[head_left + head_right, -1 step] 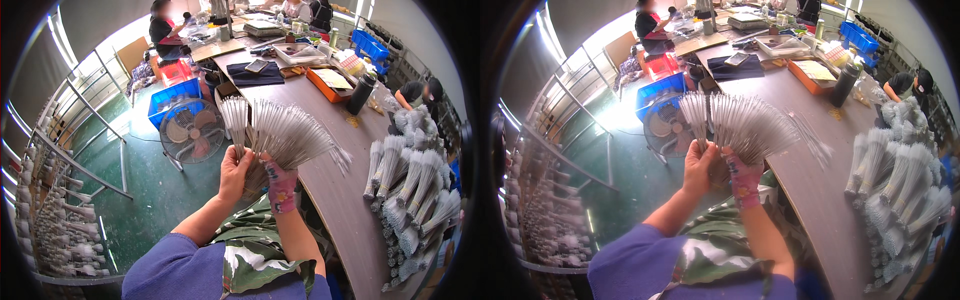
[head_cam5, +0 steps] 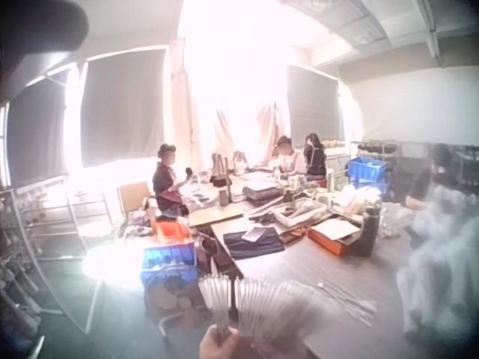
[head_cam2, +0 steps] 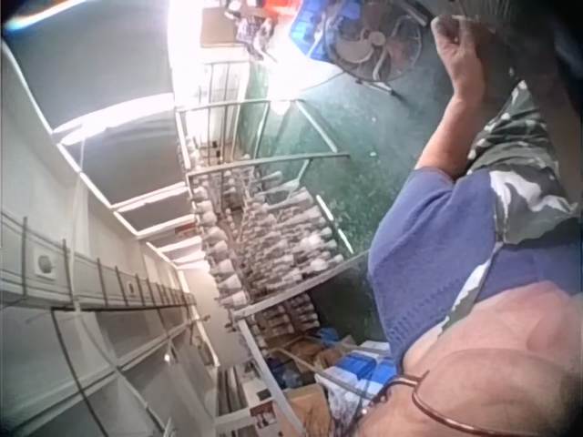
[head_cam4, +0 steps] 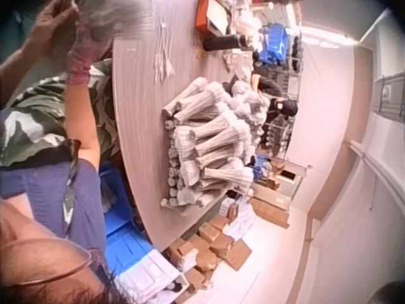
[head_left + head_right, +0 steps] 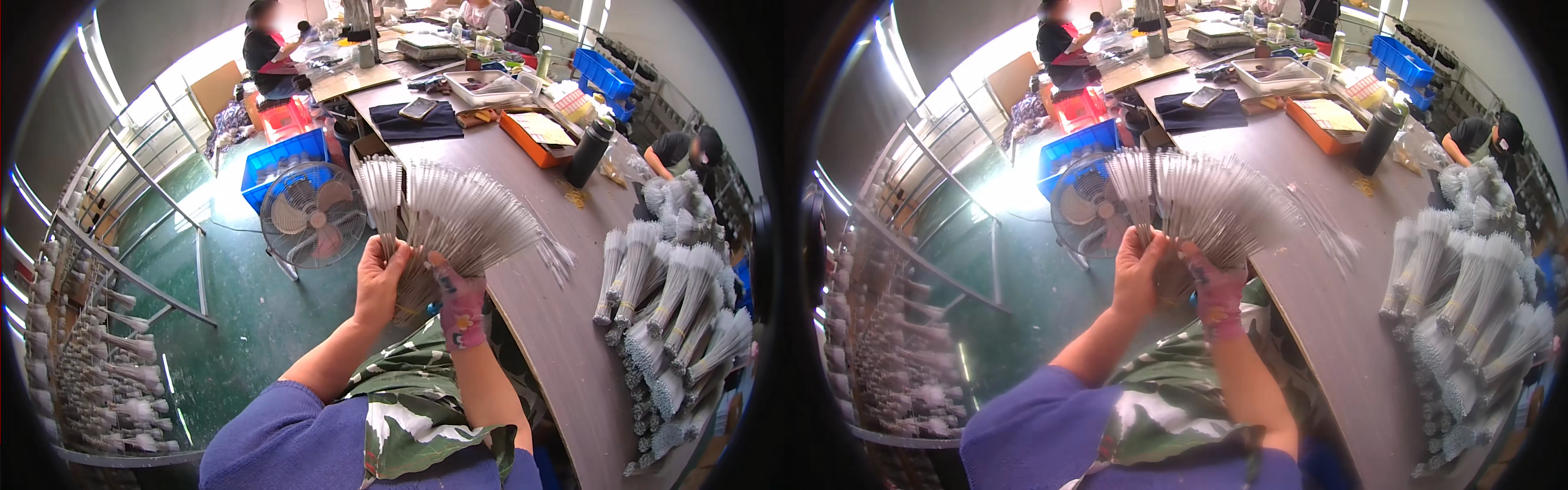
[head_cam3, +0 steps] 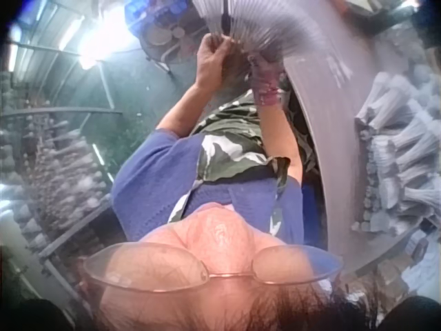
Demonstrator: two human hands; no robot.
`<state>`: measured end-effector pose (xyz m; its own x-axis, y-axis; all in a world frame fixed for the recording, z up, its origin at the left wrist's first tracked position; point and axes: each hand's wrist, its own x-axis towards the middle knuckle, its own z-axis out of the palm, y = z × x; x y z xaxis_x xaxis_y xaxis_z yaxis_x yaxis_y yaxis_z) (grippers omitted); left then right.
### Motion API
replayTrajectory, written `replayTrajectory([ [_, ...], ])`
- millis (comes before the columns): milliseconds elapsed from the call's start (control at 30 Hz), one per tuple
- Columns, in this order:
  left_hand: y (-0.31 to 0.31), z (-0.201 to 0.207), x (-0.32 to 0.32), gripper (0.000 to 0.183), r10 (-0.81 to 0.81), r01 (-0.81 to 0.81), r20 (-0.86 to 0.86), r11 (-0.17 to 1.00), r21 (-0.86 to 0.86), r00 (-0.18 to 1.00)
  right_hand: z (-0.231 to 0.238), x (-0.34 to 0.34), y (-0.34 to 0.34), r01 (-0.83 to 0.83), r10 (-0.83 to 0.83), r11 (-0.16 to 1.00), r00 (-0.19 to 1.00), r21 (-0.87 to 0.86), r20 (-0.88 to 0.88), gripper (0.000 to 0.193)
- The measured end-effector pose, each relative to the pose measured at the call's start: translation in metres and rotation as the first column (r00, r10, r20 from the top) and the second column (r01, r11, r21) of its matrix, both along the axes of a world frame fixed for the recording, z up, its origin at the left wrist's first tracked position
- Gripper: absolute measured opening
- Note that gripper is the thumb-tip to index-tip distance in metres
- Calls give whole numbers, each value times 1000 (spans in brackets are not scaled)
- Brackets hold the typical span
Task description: Assembling bundles of plastic filaments and trimming them using a small tool.
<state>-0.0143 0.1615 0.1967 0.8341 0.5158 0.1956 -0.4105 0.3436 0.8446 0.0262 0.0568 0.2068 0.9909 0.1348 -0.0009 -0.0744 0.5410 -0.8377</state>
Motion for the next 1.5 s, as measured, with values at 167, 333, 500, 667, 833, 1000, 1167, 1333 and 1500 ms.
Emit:
replayTrajectory([
  [167,15,18,3,9,44,-42,-12,989,141,999,-41,-1,-48,-474,536,840,802,263,-265,30],
  [333,31,18,2,9,40,-25,-73,981,193,996,-11,-31,-60,-518,484,853,830,-60,-278,34],
  [500,28,20,7,10,26,-4,-89,973,232,996,1,-20,-85,-591,554,736,806,-329,-208,37],
  [667,19,18,11,11,1,24,-98,965,260,995,64,10,-66,282,386,640,686,-714,617,36],
  [833,8,19,17,11,-17,54,-121,952,303,993,105,34,-50,803,431,336,333,-491,839,24],
  [1000,1,11,24,12,-9,43,-105,942,333,994,106,47,-50,885,521,132,322,-447,791,21],
  [1167,-2,16,27,13,19,34,-121,909,416,992,104,53,-52,900,584,62,318,-432,747,13],
  [1333,0,13,28,12,37,66,-195,865,497,980,99,59,-56,898,607,87,295,-432,738,7],
  [1500,-1,9,27,13,6,85,-191,882,464,982,98,61,-57,896,630,88,288,-435,721,5],
])
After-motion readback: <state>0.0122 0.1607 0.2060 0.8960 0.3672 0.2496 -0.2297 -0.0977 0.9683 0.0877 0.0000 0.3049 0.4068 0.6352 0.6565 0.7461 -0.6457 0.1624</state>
